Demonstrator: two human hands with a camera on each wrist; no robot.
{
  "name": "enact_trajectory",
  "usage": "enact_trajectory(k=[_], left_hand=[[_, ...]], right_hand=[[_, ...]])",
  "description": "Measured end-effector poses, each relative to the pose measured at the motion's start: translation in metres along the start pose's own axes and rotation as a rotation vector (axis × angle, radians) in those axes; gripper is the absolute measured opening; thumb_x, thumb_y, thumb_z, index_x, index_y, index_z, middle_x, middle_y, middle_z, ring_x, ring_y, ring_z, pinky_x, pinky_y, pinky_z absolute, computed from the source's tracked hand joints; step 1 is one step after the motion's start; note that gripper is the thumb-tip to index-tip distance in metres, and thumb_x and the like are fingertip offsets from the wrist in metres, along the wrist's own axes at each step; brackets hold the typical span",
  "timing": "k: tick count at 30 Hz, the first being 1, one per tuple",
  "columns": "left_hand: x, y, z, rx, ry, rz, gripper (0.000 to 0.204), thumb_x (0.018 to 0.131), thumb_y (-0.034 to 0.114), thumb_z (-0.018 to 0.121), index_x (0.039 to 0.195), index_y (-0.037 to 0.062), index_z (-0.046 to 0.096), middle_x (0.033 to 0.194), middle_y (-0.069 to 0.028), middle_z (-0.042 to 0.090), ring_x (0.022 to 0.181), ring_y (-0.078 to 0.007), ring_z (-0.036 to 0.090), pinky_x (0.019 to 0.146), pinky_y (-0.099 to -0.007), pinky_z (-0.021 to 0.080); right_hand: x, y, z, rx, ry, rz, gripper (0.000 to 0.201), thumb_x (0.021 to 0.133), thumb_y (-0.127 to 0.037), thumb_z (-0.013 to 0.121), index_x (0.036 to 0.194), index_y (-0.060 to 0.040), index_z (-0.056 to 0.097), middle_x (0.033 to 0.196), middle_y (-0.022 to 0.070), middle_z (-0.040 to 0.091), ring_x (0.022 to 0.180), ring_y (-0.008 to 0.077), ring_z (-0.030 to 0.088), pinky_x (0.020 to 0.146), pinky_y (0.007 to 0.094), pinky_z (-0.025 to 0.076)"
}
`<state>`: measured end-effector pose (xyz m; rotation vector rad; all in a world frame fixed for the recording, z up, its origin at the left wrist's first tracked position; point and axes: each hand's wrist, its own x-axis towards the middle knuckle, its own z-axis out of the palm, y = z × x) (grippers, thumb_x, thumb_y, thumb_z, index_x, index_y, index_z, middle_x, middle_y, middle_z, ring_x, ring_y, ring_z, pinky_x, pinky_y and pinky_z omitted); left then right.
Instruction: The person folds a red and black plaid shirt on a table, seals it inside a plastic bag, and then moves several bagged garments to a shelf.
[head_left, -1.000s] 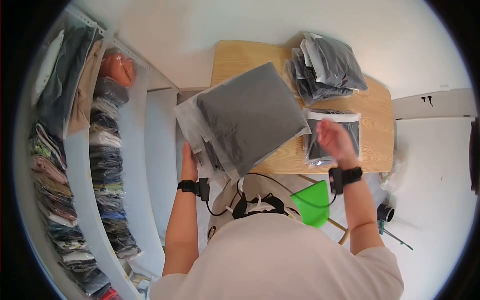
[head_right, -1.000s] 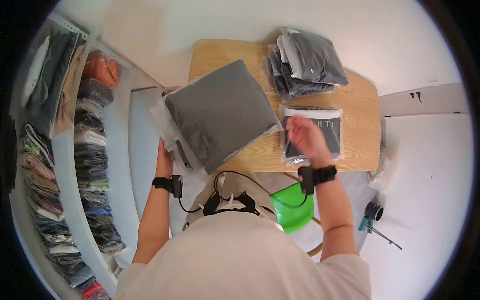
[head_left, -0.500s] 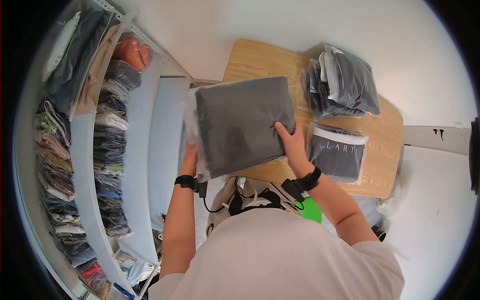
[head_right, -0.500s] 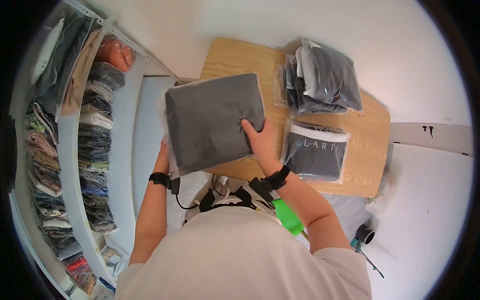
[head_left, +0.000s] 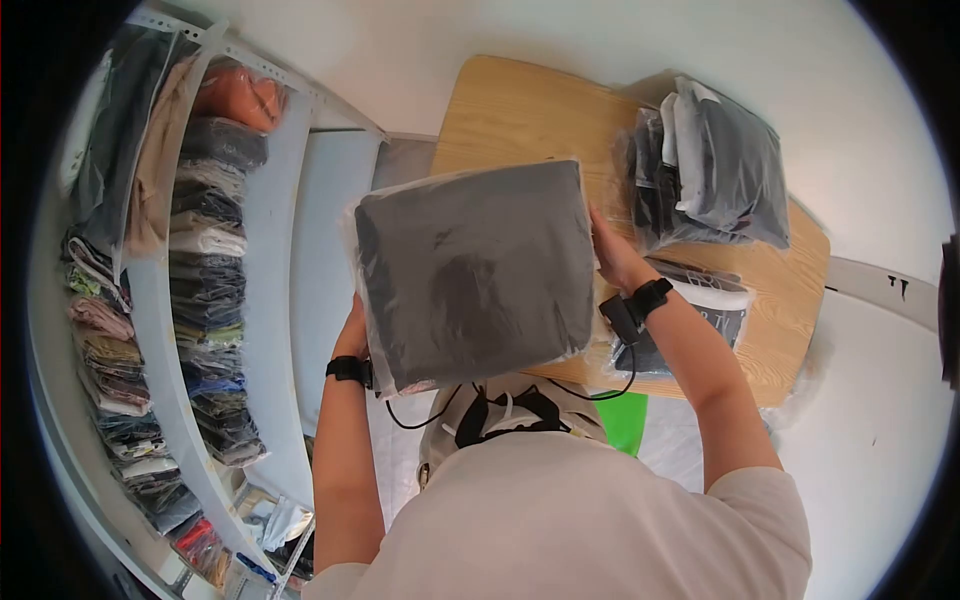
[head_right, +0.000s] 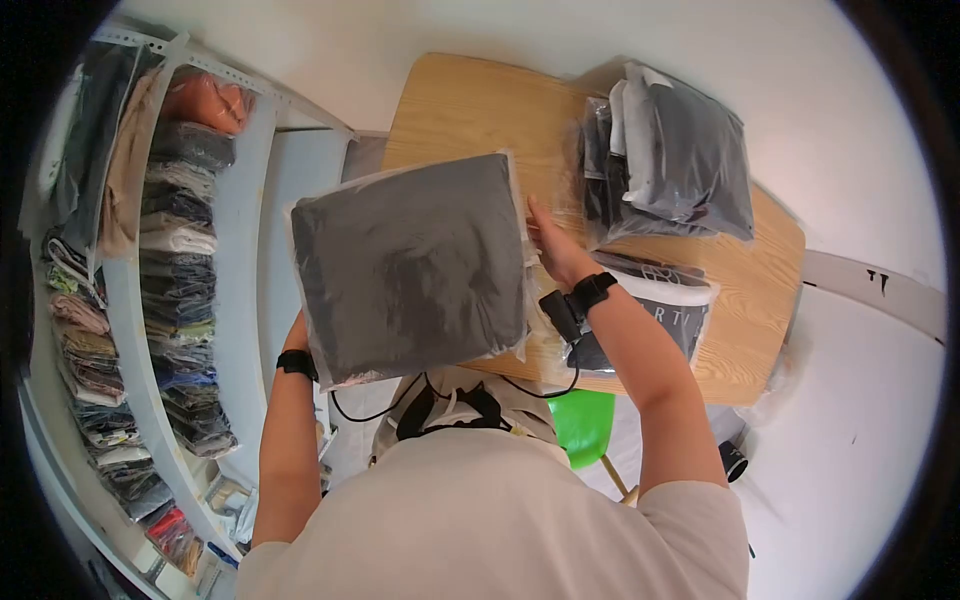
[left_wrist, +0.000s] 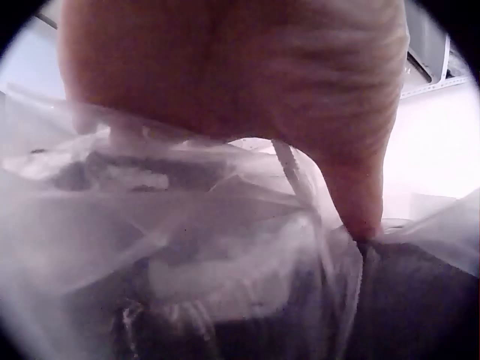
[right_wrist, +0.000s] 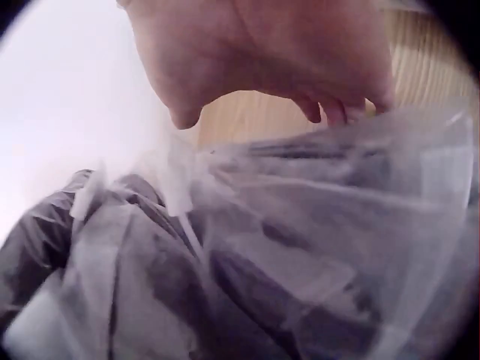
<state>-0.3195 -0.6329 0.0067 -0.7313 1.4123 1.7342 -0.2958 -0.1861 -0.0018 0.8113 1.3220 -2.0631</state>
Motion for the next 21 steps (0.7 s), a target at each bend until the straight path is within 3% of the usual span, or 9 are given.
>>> enact_trajectory(k=[1,3,6,10,12,15,17,19,21], left_hand=[[-0.004,0.005,0.006,0.0,0.011,-0.011,0.067,0.091,0.035,0.053,0.143,0.0049,0.022,0.134,-0.0128,0.043,0.116,-0.0233,0.049,0.093,-0.0343,0.045],[-0.022,0.024,0.032,0.156,0.086,-0.098,0.06,0.093,0.034,0.051,0.14,0.0027,0.029,0.131,-0.0116,0.047,0.111,-0.0202,0.052,0.09,-0.0339,0.047],[-0.027,0.022,0.039,0.075,0.131,-0.123,0.053,0.095,0.031,0.048,0.137,0.0009,0.034,0.127,-0.0112,0.05,0.108,-0.0176,0.053,0.088,-0.0316,0.048],[-0.031,0.024,0.04,-0.011,0.173,-0.204,0.052,0.096,0.033,0.046,0.137,0.0032,0.035,0.125,-0.01,0.052,0.106,-0.0168,0.053,0.087,-0.0306,0.048],[-0.028,0.016,0.035,-0.012,0.198,-0.099,0.054,0.096,0.038,0.045,0.138,0.0057,0.035,0.123,-0.0086,0.052,0.105,-0.0169,0.054,0.087,-0.0308,0.048],[-0.037,0.016,0.04,-0.018,0.142,-0.055,0.055,0.096,0.043,0.042,0.138,0.0071,0.035,0.123,-0.008,0.052,0.105,-0.0171,0.054,0.088,-0.0318,0.048],[-0.04,0.008,0.041,-0.096,0.124,-0.033,0.056,0.097,0.043,0.041,0.138,0.007,0.034,0.123,-0.0081,0.051,0.105,-0.0169,0.054,0.087,-0.0316,0.048],[-0.038,-0.014,0.03,-0.175,0.108,-0.02,0.056,0.097,0.044,0.04,0.138,0.0068,0.033,0.124,-0.0081,0.051,0.105,-0.0167,0.054,0.087,-0.0314,0.049],[-0.021,-0.05,0.004,-0.004,-0.001,0.227,0.055,0.097,0.043,0.039,0.138,0.0071,0.031,0.122,-0.0084,0.051,0.104,-0.0174,0.054,0.085,-0.0307,0.05]], right_hand=[[-0.012,-0.015,0.021,0.005,-0.005,0.014,0.092,0.081,-0.07,0.046,0.141,-0.003,0.028,0.143,0.0166,0.033,0.135,0.0262,0.026,0.109,0.042,0.02],[-0.034,-0.042,0.054,-0.033,0.043,0.1,0.084,0.083,-0.068,0.046,0.138,-0.0057,0.037,0.139,0.0116,0.042,0.128,0.0225,0.039,0.104,0.037,0.032],[-0.01,-0.026,0.036,-0.068,0.002,0.251,0.076,0.085,-0.065,0.045,0.136,-0.0071,0.042,0.135,0.0079,0.048,0.121,0.0193,0.047,0.097,0.0362,0.04],[-0.007,-0.015,0.026,-0.092,-0.024,0.232,0.078,0.085,-0.065,0.045,0.138,-0.0087,0.038,0.137,0.0081,0.045,0.123,0.0208,0.045,0.098,0.0386,0.04],[0.009,0.012,0.006,0.205,-0.1,0.201,0.078,0.085,-0.066,0.045,0.14,-0.0116,0.036,0.138,0.0076,0.044,0.123,0.0213,0.045,0.099,0.0406,0.04],[0.008,0.022,-0.008,0.293,-0.135,0.232,0.078,0.084,-0.067,0.045,0.141,-0.014,0.035,0.139,0.0067,0.042,0.124,0.0217,0.044,0.1,0.043,0.038],[0.006,0.038,-0.019,0.239,-0.068,0.257,0.068,0.09,-0.057,0.046,0.139,-0.0106,0.037,0.134,0.008,0.047,0.119,0.021,0.049,0.097,0.0401,0.042],[-0.004,0.044,-0.016,0.022,-0.231,0.088,0.055,0.094,-0.042,0.048,0.135,-0.0059,0.042,0.127,0.0094,0.053,0.111,0.0198,0.055,0.093,0.0355,0.046],[-0.028,0.034,0.003,0.15,-0.164,0.102,0.048,0.094,-0.033,0.05,0.13,-0.0021,0.046,0.122,0.0099,0.056,0.106,0.0179,0.057,0.089,0.0312,0.048]])
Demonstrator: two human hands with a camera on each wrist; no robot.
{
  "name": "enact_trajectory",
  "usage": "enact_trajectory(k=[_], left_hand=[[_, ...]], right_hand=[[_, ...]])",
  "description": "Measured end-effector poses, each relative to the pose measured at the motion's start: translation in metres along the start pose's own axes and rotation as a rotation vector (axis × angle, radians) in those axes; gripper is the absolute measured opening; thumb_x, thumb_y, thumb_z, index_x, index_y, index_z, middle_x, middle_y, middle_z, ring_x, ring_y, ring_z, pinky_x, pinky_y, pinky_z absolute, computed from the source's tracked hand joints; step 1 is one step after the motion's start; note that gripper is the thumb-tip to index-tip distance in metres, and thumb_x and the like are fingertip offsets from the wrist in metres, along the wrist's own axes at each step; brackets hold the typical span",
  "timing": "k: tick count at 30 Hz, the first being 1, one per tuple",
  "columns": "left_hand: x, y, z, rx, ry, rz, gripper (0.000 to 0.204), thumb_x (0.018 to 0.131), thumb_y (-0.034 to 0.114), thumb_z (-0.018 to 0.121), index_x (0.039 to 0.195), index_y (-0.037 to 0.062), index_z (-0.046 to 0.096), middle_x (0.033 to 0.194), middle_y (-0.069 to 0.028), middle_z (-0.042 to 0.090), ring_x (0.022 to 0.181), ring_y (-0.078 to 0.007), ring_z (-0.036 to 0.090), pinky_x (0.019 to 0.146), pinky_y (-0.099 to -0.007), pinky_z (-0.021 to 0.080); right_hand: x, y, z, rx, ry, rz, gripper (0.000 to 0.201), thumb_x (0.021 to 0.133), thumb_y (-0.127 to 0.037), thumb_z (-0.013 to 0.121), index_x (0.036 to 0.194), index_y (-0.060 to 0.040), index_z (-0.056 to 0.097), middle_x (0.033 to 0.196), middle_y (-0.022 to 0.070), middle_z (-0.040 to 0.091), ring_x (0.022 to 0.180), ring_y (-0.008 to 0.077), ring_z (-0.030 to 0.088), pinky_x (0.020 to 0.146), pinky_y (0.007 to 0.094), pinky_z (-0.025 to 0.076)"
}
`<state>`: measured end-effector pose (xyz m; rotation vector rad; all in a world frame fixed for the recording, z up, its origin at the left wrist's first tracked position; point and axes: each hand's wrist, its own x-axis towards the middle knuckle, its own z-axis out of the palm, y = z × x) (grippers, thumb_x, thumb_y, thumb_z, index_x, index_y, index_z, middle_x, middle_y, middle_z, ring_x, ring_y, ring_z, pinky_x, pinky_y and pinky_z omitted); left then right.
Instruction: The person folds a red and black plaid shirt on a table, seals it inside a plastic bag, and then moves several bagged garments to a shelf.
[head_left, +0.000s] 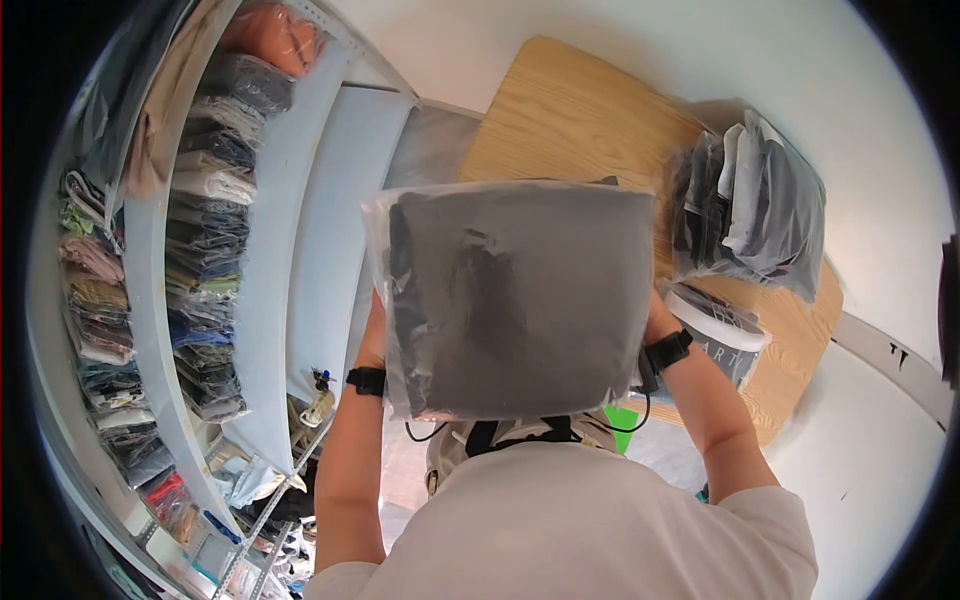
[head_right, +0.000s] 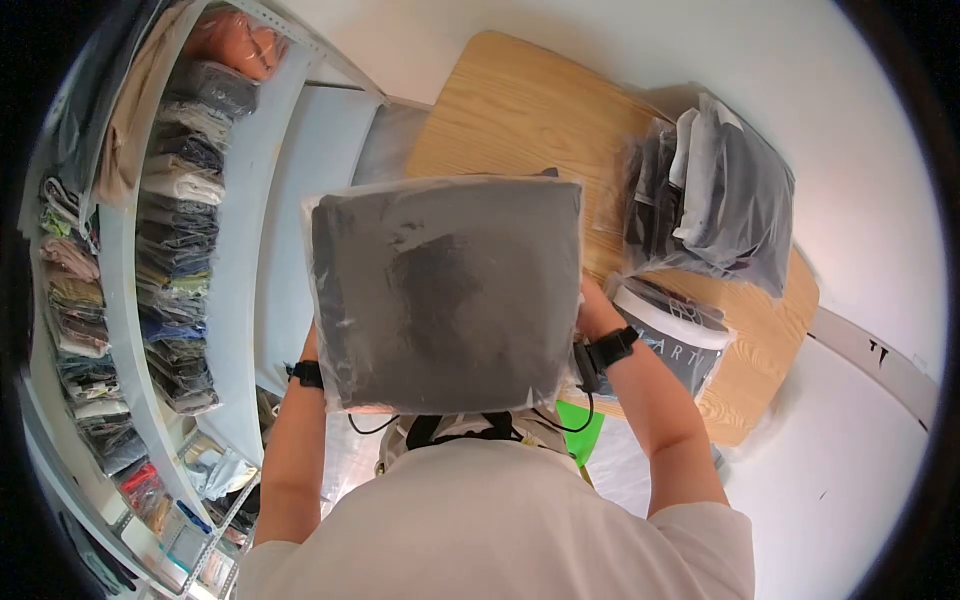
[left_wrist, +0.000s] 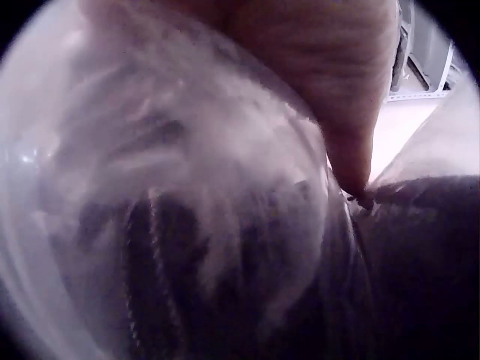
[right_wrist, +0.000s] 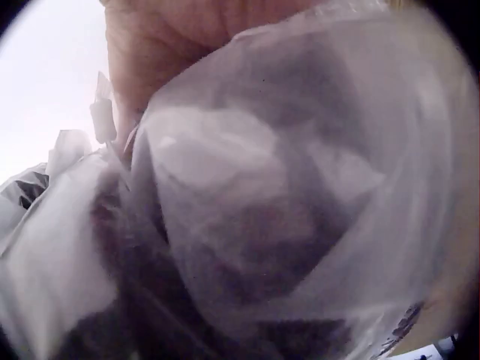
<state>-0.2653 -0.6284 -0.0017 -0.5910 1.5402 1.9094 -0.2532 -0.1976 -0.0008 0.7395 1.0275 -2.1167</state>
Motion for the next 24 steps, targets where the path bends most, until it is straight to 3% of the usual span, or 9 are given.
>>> enact_trajectory(k=[3,5,13,15,18,20,22,23,24], left_hand=[[-0.019,0.012,0.019,-0.14,-0.004,-0.048,0.053,0.097,0.036,0.042,0.139,0.008,0.027,0.122,-0.0093,0.05,0.102,-0.0181,0.055,0.082,-0.0309,0.051],[-0.037,0.014,0.021,-0.106,0.066,-0.094,0.052,0.097,0.032,0.044,0.139,0.0084,0.026,0.122,-0.01,0.05,0.1,-0.0185,0.056,0.082,-0.0316,0.052],[-0.11,0.048,0.02,-0.09,0.125,0.011,0.056,0.094,0.021,0.049,0.141,0.0086,0.022,0.12,-0.0122,0.049,0.098,-0.0186,0.056,0.079,-0.0319,0.053],[-0.13,0.053,-0.001,-0.104,0.097,-0.074,0.06,0.093,0.02,0.051,0.142,0.0074,0.02,0.123,-0.0123,0.048,0.1,-0.0182,0.056,0.082,-0.0301,0.051],[-0.164,0.082,-0.013,0.093,0.114,0.176,0.064,0.091,0.022,0.055,0.142,0.0058,0.02,0.127,-0.0125,0.047,0.107,-0.0191,0.053,0.089,-0.0299,0.046],[-0.193,0.105,-0.03,0.11,0.122,0.205,0.068,0.091,0.025,0.056,0.144,0.0051,0.018,0.132,-0.0136,0.044,0.115,-0.0207,0.047,0.096,-0.0308,0.04],[-0.222,0.127,-0.042,-0.012,0.079,0.258,0.073,0.089,0.027,0.059,0.145,0.0033,0.017,0.135,-0.0146,0.042,0.119,-0.0215,0.044,0.098,-0.0313,0.038],[-0.232,0.136,-0.051,-0.052,0.058,0.318,0.073,0.089,0.029,0.06,0.143,0.0023,0.021,0.135,-0.0154,0.041,0.121,-0.022,0.043,0.098,-0.0346,0.04],[-0.244,0.148,-0.061,-0.044,0.062,0.372,0.073,0.089,0.029,0.06,0.143,0.0023,0.021,0.135,-0.0154,0.041,0.121,-0.022,0.043,0.098,-0.0346,0.04]], right_hand=[[-0.011,0.002,0.02,0.026,0.059,-0.017,0.042,0.094,-0.031,0.046,0.122,-0.0009,0.052,0.118,0.0122,0.059,0.104,0.0227,0.059,0.09,0.0362,0.048],[-0.076,0.024,0.0,0.031,0.029,-0.002,0.042,0.094,-0.031,0.046,0.122,-0.0007,0.052,0.117,0.0123,0.059,0.104,0.0228,0.059,0.09,0.0362,0.048],[-0.08,0.015,0.064,-0.003,-0.147,0.022,0.041,0.093,-0.029,0.048,0.122,-0.0002,0.053,0.116,0.0127,0.06,0.103,0.0232,0.06,0.089,0.0363,0.049],[-0.094,0.016,0.075,-0.019,-0.215,0.014,0.041,0.093,-0.029,0.048,0.121,-0.0001,0.053,0.116,0.0128,0.06,0.103,0.0233,0.06,0.089,0.0363,0.049],[-0.103,0.01,0.09,-0.054,-0.37,-0.04,0.04,0.093,-0.028,0.048,0.121,0.0002,0.053,0.116,0.0129,0.06,0.103,0.0234,0.06,0.089,0.0363,0.049],[-0.112,0.004,0.088,-0.088,-0.491,-0.094,0.04,0.092,-0.028,0.049,0.121,0.0003,0.053,0.115,0.013,0.06,0.102,0.0235,0.06,0.089,0.0364,0.049],[-0.088,-0.018,0.147,-0.127,-0.603,-0.144,0.04,0.092,-0.027,0.049,0.121,0.0004,0.053,0.115,0.0131,0.06,0.102,0.0236,0.06,0.089,0.0364,0.049],[-0.137,-0.01,0.144,-0.149,-0.655,-0.167,0.04,0.092,-0.027,0.049,0.121,0.0005,0.053,0.115,0.0131,0.06,0.102,0.0237,0.06,0.089,0.0364,0.049],[-0.098,-0.025,0.161,-0.173,-0.704,-0.188,0.04,0.092,-0.027,0.049,0.121,0.0006,0.053,0.115,0.0131,0.06,0.102,0.0238,0.06,0.089,0.0364,0.05]])
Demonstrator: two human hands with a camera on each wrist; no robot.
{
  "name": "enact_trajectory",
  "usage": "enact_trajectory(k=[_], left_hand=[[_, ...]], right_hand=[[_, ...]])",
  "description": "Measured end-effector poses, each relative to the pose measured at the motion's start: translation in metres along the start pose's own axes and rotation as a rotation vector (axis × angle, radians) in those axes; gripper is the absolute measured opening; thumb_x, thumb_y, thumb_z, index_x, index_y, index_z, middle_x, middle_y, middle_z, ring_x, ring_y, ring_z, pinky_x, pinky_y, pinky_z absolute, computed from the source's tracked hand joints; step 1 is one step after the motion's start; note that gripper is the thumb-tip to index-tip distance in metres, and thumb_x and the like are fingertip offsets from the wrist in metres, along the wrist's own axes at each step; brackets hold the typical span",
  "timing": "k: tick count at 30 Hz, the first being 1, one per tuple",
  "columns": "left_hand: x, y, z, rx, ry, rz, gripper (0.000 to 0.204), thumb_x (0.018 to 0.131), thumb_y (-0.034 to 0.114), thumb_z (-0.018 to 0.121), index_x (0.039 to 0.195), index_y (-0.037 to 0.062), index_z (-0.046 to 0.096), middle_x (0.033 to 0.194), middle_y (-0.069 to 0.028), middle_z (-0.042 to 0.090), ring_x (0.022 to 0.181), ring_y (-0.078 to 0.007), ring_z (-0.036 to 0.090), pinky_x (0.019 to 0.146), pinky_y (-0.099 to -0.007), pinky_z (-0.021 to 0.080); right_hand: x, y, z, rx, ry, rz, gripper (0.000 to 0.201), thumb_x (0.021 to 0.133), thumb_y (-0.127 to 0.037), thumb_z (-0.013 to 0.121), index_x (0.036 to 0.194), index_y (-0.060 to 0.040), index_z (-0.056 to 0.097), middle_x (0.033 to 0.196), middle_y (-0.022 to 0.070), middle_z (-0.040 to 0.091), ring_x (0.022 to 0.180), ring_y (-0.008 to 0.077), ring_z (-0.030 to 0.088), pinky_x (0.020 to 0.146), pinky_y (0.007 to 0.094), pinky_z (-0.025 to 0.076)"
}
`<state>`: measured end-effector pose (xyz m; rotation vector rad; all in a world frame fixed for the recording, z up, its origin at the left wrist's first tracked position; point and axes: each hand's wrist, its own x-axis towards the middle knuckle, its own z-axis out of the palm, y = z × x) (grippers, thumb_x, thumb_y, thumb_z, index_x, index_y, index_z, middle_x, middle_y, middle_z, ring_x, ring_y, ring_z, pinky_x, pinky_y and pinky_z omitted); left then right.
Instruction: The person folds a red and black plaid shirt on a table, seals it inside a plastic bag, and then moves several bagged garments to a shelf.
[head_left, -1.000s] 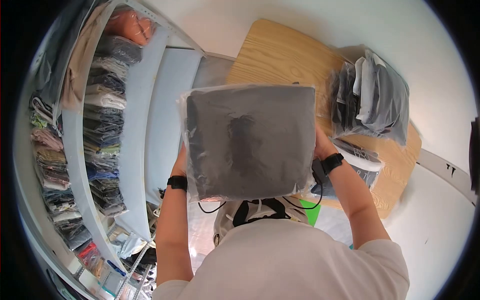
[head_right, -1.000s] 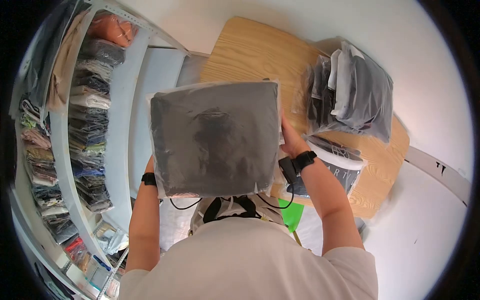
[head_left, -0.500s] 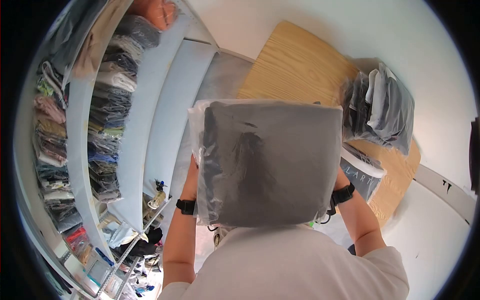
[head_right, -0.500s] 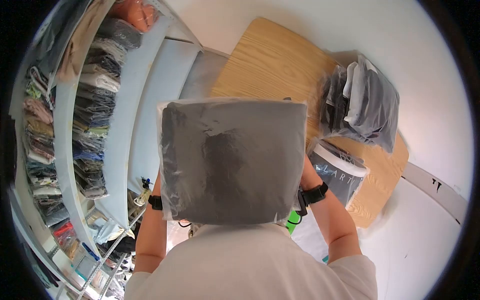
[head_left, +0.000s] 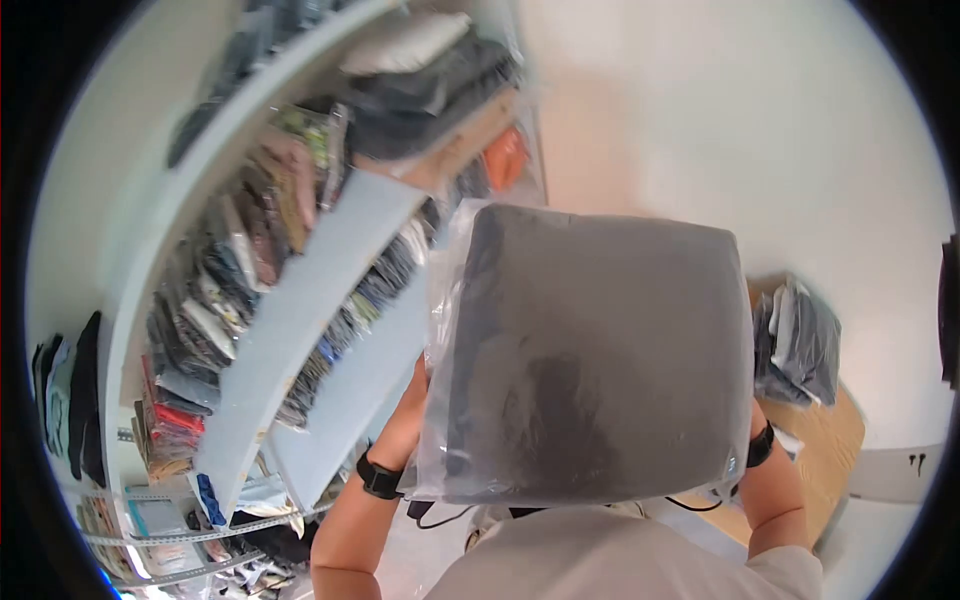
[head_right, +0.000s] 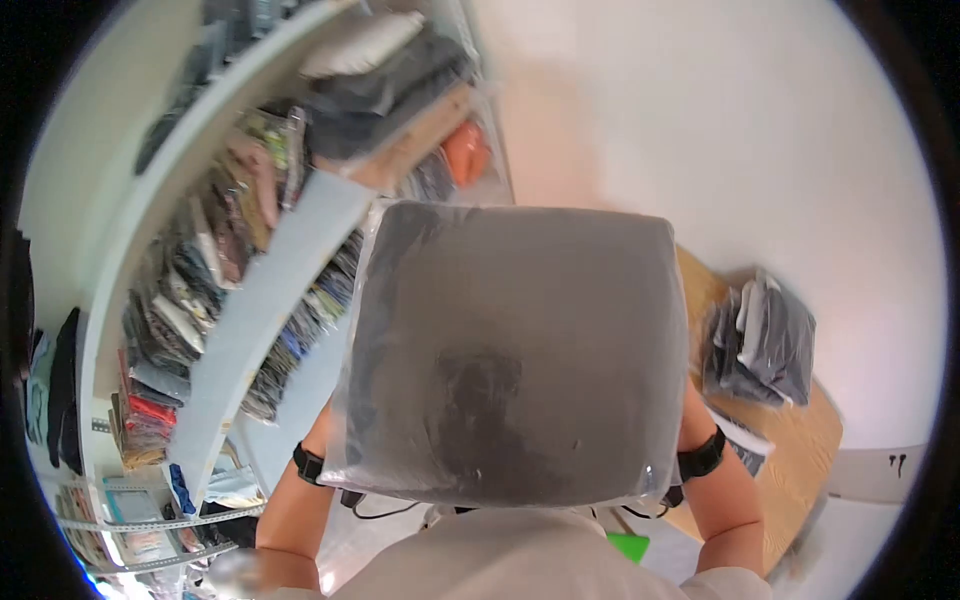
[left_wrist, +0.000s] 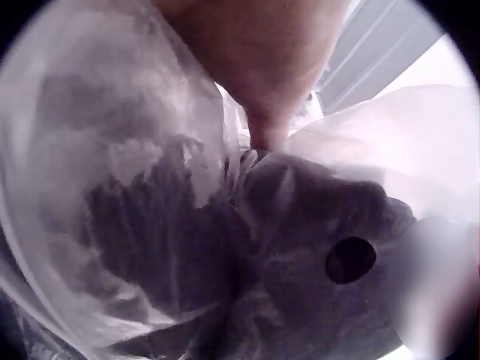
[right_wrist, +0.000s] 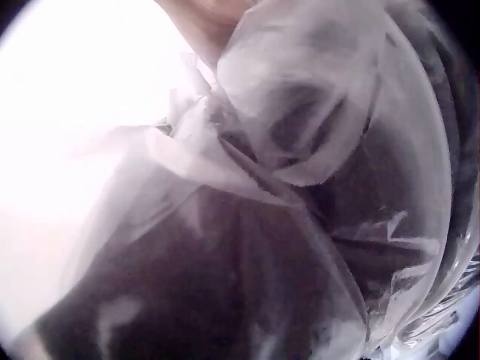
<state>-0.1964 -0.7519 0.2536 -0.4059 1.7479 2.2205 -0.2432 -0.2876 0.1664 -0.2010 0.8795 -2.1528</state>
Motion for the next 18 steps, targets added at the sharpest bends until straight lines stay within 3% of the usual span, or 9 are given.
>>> enact_trajectory(k=[5,9,11,13,14,16,18], left_hand=[[-0.054,0.111,-0.044,-0.029,-0.052,0.114,0.073,0.086,0.028,0.063,0.142,0.0019,0.024,0.134,-0.0151,0.042,0.12,-0.0219,0.044,0.097,-0.0359,0.042],[-0.096,0.195,-0.075,-0.069,-0.1,0.14,0.073,0.084,0.028,0.065,0.141,0.0015,0.026,0.133,-0.0148,0.042,0.12,-0.0218,0.044,0.096,-0.0369,0.043],[-0.125,0.22,-0.085,-0.086,-0.128,0.135,0.074,0.083,0.027,0.066,0.14,0.0014,0.027,0.133,-0.0146,0.042,0.12,-0.0218,0.044,0.096,-0.0374,0.044],[-0.156,0.255,-0.085,0.655,-0.062,0.856,0.047,0.077,0.015,0.069,0.12,0.0027,0.053,0.112,-0.0074,0.06,0.107,-0.0225,0.055,0.095,-0.0381,0.045],[-0.159,0.256,-0.099,0.658,-0.057,0.869,0.047,0.077,0.015,0.069,0.12,0.0027,0.053,0.112,-0.0074,0.06,0.107,-0.0225,0.055,0.095,-0.0381,0.045],[-0.159,0.287,-0.144,0.744,-0.007,0.905,0.046,0.078,0.015,0.067,0.121,0.0028,0.053,0.113,-0.0074,0.06,0.108,-0.0224,0.054,0.095,-0.0379,0.044],[-0.154,0.327,-0.187,0.828,0.051,0.94,0.046,0.079,0.015,0.065,0.121,0.0028,0.052,0.115,-0.0075,0.059,0.108,-0.0223,0.054,0.096,-0.0377,0.044]], right_hand=[[-0.098,-0.042,-0.054,-0.105,-0.204,-0.018,0.039,0.091,-0.026,0.05,0.12,0.0009,0.053,0.114,0.0134,0.06,0.101,0.024,0.06,0.088,0.0364,0.05],[0.025,-0.135,0.036,-0.158,-0.315,0.012,0.039,0.091,-0.025,0.05,0.12,0.0012,0.053,0.114,0.0135,0.061,0.101,0.0242,0.06,0.088,0.0365,0.05],[0.049,-0.163,0.067,-0.172,-0.357,0.03,0.039,0.091,-0.024,0.051,0.12,0.0013,0.053,0.114,0.0136,0.061,0.101,0.0243,0.06,0.088,0.0365,0.05],[0.032,-0.215,0.051,-0.185,-0.399,0.041,0.039,0.09,-0.024,0.051,0.119,0.0015,0.053,0.113,0.0137,0.061,0.101,0.0244,0.061,0.087,0.0365,0.05],[0.037,-0.234,0.055,-0.19,-0.42,0.045,0.038,0.09,-0.024,0.051,0.119,0.0015,0.053,0.113,0.0138,0.061,0.101,0.0245,0.061,0.087,0.0365,0.05],[0.155,-0.267,0.169,-0.196,-0.463,0.046,0.038,0.09,-0.023,0.052,0.119,0.0017,0.053,0.113,0.0138,0.061,0.1,0.0246,0.061,0.087,0.0365,0.05],[0.102,-0.285,0.124,-0.204,-0.511,0.05,0.038,0.09,-0.023,0.052,0.119,0.0018,0.053,0.113,0.0139,0.061,0.1,0.0247,0.061,0.087,0.0365,0.051]])
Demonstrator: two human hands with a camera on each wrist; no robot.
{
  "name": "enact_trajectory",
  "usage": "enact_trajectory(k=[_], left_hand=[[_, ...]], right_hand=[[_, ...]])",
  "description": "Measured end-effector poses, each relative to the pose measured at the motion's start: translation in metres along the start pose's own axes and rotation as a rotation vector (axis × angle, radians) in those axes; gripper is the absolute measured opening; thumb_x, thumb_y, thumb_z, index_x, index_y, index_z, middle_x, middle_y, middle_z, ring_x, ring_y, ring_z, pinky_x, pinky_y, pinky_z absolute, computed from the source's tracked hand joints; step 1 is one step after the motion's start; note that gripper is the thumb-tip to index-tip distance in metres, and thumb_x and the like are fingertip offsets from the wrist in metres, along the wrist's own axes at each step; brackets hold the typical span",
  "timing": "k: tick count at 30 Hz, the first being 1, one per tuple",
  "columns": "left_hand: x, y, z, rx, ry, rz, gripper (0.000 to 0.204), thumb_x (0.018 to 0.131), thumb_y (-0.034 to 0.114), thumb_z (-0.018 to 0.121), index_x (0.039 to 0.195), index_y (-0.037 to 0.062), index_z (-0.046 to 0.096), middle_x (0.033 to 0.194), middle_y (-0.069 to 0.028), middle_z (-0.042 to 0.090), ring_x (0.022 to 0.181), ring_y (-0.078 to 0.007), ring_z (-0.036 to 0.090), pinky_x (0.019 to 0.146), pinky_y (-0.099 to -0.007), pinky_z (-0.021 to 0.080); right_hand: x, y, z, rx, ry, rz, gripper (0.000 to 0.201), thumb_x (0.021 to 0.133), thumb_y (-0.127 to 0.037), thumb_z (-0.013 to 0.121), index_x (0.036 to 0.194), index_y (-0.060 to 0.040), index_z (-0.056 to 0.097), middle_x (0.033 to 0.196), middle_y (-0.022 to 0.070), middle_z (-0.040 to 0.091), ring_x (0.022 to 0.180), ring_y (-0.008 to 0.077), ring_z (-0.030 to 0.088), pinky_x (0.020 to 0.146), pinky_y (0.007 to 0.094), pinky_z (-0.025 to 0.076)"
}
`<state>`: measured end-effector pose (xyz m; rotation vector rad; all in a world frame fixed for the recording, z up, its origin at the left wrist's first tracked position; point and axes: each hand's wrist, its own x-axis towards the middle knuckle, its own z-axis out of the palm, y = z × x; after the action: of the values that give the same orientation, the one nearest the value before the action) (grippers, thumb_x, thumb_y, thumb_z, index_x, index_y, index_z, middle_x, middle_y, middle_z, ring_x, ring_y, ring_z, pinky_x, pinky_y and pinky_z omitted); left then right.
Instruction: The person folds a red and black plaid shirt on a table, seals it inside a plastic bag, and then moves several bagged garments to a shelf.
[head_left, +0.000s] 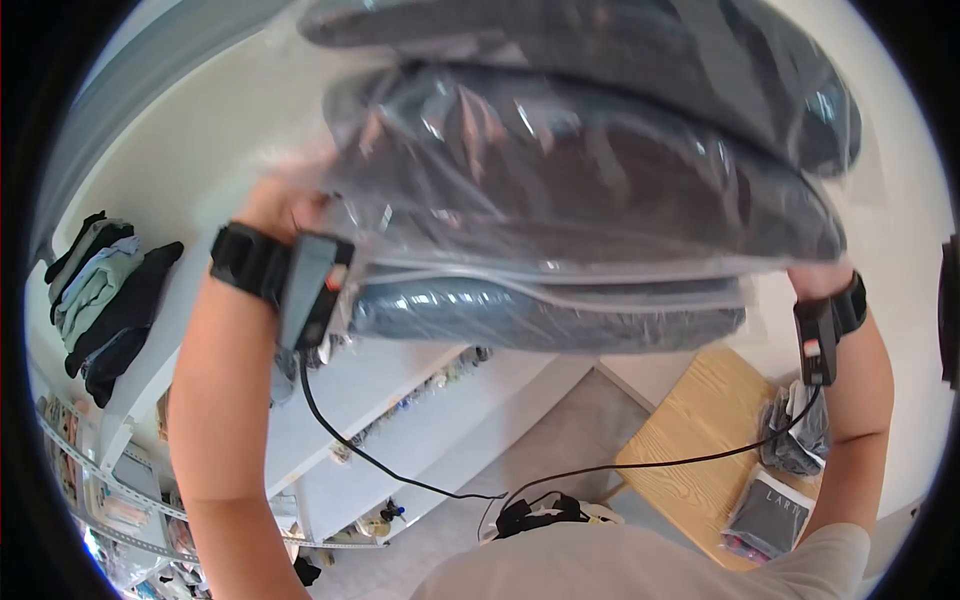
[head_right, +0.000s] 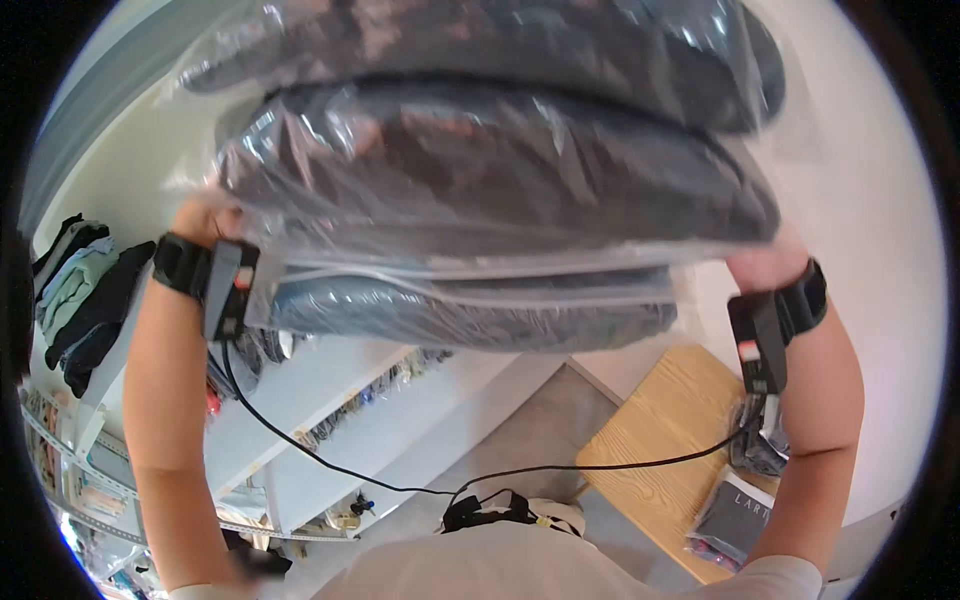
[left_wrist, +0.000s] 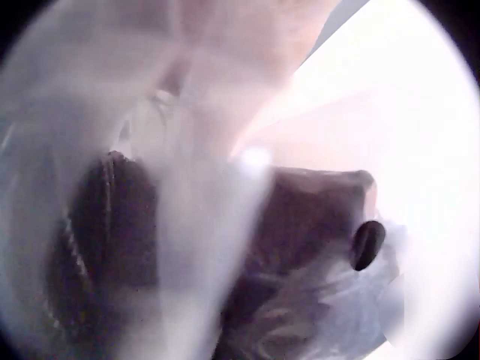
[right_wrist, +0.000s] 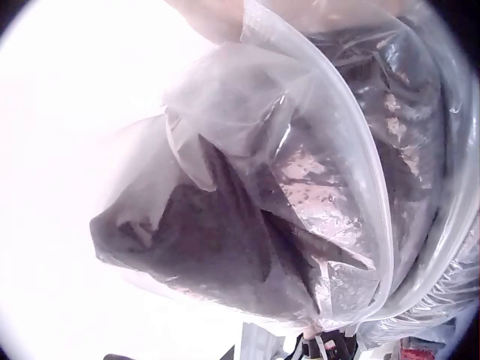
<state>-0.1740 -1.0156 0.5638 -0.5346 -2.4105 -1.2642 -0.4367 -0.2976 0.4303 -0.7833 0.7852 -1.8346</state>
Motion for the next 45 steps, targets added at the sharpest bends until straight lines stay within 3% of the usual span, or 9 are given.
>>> enact_trajectory(k=[6,13,17,25,29,34,40,41,45], left_hand=[[0.019,-0.078,-0.215,0.277,0.054,0.03,0.043,0.083,0.016,0.06,0.123,0.0031,0.051,0.119,-0.0077,0.056,0.111,-0.0221,0.053,0.097,-0.037,0.042],[-0.023,-0.15,-0.485,0.624,0.16,-0.03,0.041,0.087,0.016,0.053,0.126,0.0034,0.049,0.124,-0.0079,0.054,0.114,-0.0219,0.051,0.099,-0.0363,0.04],[-0.135,-0.16,-0.586,0.861,0.201,-0.092,0.04,0.089,0.017,0.05,0.127,0.0036,0.048,0.126,-0.008,0.052,0.115,-0.0217,0.05,0.101,-0.0359,0.039],[-0.196,-0.168,-0.564,1.336,0.28,-0.186,0.039,0.094,0.017,0.042,0.13,0.0039,0.045,0.132,-0.0083,0.049,0.118,-0.0214,0.049,0.103,-0.0351,0.037],[-0.222,-0.178,-0.557,1.503,0.314,-0.224,0.038,0.095,0.018,0.04,0.131,0.0041,0.044,0.134,-0.0084,0.048,0.119,-0.0213,0.048,0.104,-0.0348,0.037],[-0.239,-0.177,-0.548,1.075,0.584,-0.516,0.038,0.094,0.014,0.039,0.131,0.0061,0.046,0.137,-0.008,0.046,0.125,-0.0217,0.042,0.107,-0.0338,0.031],[-0.125,-0.056,-0.339,0.291,0.871,-0.882,0.051,0.086,0.024,0.054,0.133,0.0103,0.045,0.14,-0.0126,0.04,0.131,-0.0238,0.033,0.109,-0.0353,0.027],[-0.186,-0.093,-0.429,0.986,0.133,-0.658,0.054,0.082,0.015,0.059,0.134,0.0116,0.044,0.14,-0.0082,0.041,0.128,-0.0223,0.036,0.108,-0.0354,0.028],[-0.185,-0.085,-0.391,1.15,0.23,-0.546,0.054,0.08,-0.002,0.055,0.132,0.0074,0.044,0.134,-0.0083,0.046,0.122,-0.0226,0.042,0.102,-0.0378,0.033]], right_hand=[[0.174,-0.07,0.05,0.006,-0.111,0.022,0.038,0.089,-0.021,0.053,0.118,0.0022,0.054,0.112,0.0142,0.061,0.099,0.025,0.061,0.087,0.0366,0.051],[0.426,-0.023,0.153,0.05,-0.29,0.125,0.037,0.088,-0.02,0.054,0.118,0.0027,0.054,0.111,0.0145,0.062,0.099,0.0253,0.061,0.086,0.0367,0.051],[0.537,0.019,0.201,0.104,-0.425,0.176,0.037,0.088,-0.019,0.054,0.117,0.003,0.054,0.111,0.0147,0.062,0.098,0.0255,0.061,0.086,0.0367,0.051],[0.646,0.113,0.275,0.162,-0.68,0.254,0.036,0.087,-0.017,0.055,0.117,0.0035,0.054,0.11,0.015,0.062,0.098,0.0259,0.062,0.085,0.0368,0.052],[0.651,0.139,0.284,0.087,-0.111,0.201,0.037,0.097,-0.026,0.033,0.116,-0.0009,0.053,0.117,0.0143,0.06,0.105,0.0273,0.059,0.097,0.0421,0.045],[0.651,0.151,0.264,0.028,-0.138,0.14,0.037,0.098,-0.03,0.036,0.12,-0.0042,0.051,0.12,0.0102,0.058,0.109,0.0244,0.057,0.098,0.0393,0.044],[0.609,0.157,0.278,-0.317,0.186,-0.161,0.036,0.095,-0.037,0.048,0.11,-0.0052,0.055,0.102,0.0066,0.061,0.095,0.0212,0.058,0.087,0.0343,0.049],[0.63,0.149,0.238,-0.208,0.203,0.106,0.039,0.089,-0.041,0.058,0.103,-0.0051,0.057,0.092,0.0064,0.058,0.082,0.0207,0.055,0.077,0.0322,0.049],[0.616,0.103,0.181,-0.356,0.55,0.003,0.049,0.085,-0.029,0.063,0.123,-0.002,0.049,0.126,0.0158,0.047,0.11,0.0271,0.05,0.092,0.035,0.043]])
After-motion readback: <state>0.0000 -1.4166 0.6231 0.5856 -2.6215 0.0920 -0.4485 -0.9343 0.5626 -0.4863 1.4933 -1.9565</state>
